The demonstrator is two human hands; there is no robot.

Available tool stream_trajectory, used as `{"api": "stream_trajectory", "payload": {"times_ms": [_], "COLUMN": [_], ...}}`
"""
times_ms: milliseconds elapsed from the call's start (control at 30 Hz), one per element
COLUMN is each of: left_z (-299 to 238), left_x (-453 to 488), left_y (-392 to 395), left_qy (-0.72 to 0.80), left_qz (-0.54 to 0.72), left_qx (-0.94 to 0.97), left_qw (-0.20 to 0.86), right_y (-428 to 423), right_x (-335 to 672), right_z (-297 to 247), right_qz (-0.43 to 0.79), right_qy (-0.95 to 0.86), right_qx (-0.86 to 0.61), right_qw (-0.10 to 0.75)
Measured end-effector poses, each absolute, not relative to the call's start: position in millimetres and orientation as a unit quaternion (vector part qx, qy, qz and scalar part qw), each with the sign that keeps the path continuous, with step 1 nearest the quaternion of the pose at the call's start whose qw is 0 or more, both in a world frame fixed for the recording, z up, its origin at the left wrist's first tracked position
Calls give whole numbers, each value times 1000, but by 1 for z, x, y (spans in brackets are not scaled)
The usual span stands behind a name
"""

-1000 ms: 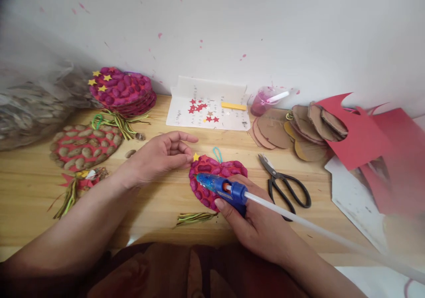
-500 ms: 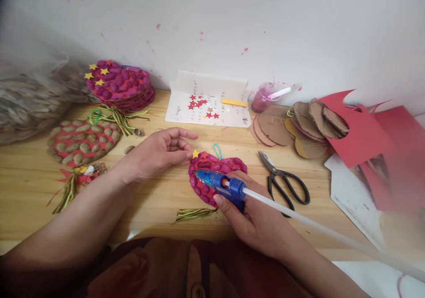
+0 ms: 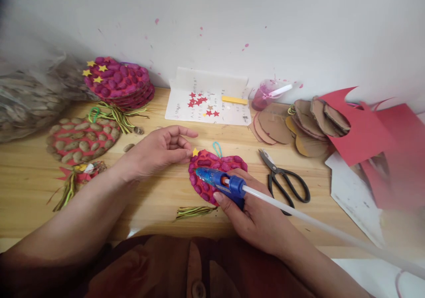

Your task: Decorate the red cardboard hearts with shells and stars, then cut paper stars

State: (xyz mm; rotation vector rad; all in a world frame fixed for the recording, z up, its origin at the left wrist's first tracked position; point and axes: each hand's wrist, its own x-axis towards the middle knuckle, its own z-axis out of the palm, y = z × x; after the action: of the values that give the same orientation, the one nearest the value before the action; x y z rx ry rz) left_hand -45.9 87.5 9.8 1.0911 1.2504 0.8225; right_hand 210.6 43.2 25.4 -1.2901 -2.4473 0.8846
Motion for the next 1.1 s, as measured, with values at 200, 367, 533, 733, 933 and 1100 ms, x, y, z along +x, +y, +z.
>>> {"api": "stream_trajectory", "payload": {"times_ms": [200, 367, 533, 733, 933, 1100], "left_z": [10, 9, 10, 7, 7, 8], "left_x": [-45, -46, -45, -47, -47, -46], "left_y": [88, 87, 87, 88, 87, 88], "left_qy": [545, 543, 544, 539, 539, 540], "left_qz": [353, 352, 353, 353, 354, 355], "left_qx": [464, 472, 470, 478, 480, 476], "left_qw": [603, 598, 599, 597, 596, 597], "right_y": [43, 43, 42, 43, 43, 44], "right_x": [211, 212, 212, 212, 213, 212], "right_z": [26, 26, 27, 27, 27, 28], "right_qz": [302, 301, 306, 312, 322, 329], "right_qy": [-834, -832, -828, -823, -818, -822], "right_qx": [-447, -453, -457, -465, -468, -456], "right_qw": [115, 109, 109, 96, 87, 92]}}
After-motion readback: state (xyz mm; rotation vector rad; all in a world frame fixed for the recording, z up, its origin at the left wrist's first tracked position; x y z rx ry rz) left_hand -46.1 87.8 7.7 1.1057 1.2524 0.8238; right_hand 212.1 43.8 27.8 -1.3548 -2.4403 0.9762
